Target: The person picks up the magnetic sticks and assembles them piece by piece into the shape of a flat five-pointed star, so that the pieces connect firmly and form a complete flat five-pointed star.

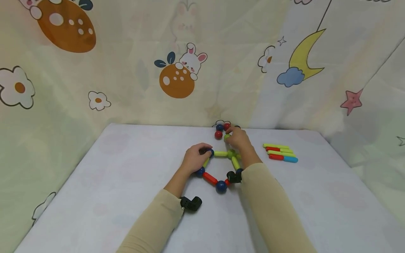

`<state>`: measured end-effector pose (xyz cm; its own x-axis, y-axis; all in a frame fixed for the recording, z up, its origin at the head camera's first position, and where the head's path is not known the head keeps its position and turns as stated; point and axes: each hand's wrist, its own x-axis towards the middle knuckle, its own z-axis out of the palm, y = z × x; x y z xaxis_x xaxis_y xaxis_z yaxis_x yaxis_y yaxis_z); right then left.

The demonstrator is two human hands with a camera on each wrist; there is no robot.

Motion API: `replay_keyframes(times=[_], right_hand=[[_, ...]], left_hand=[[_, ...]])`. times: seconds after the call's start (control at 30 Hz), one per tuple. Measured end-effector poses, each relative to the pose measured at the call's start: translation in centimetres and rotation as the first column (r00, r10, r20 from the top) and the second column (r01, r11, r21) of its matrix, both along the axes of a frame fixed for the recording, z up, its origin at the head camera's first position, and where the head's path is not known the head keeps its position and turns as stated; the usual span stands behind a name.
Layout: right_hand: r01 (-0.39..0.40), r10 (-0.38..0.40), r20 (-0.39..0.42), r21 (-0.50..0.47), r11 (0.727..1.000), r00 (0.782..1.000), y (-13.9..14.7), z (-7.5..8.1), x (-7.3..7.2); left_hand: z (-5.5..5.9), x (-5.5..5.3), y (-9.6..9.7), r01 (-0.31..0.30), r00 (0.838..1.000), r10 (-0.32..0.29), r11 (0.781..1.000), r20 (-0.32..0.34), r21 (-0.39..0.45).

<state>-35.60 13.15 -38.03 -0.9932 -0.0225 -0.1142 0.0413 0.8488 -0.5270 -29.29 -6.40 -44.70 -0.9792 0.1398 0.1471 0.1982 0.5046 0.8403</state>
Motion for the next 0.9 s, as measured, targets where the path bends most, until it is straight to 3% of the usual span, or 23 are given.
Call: replay_keyframes(times=[0.3,0.6,0.9], right_hand=[[0.073,-0.067,0.042,-0.174,0.982,0.997,0.9,0.4,0.3],[0.028,-0.013,0.042,-0.374,0.927,0.999,1.8,2.1,1.6],[0.003,0.031,0.068,-0.445,0.895,0.997,2.9,2.7,2.9]], left_hand=[[0.1,0.0,0.1,0.004,1.000,-0.004,1.000,0.005,-0.005],[0.5,-0.1,0.0,-0.001,1.000,0.001,1.000,0.011,-0.015],[0.5,0.1,0.0,0.002,1.000,-0.002,1.000,0.012,-0.007]])
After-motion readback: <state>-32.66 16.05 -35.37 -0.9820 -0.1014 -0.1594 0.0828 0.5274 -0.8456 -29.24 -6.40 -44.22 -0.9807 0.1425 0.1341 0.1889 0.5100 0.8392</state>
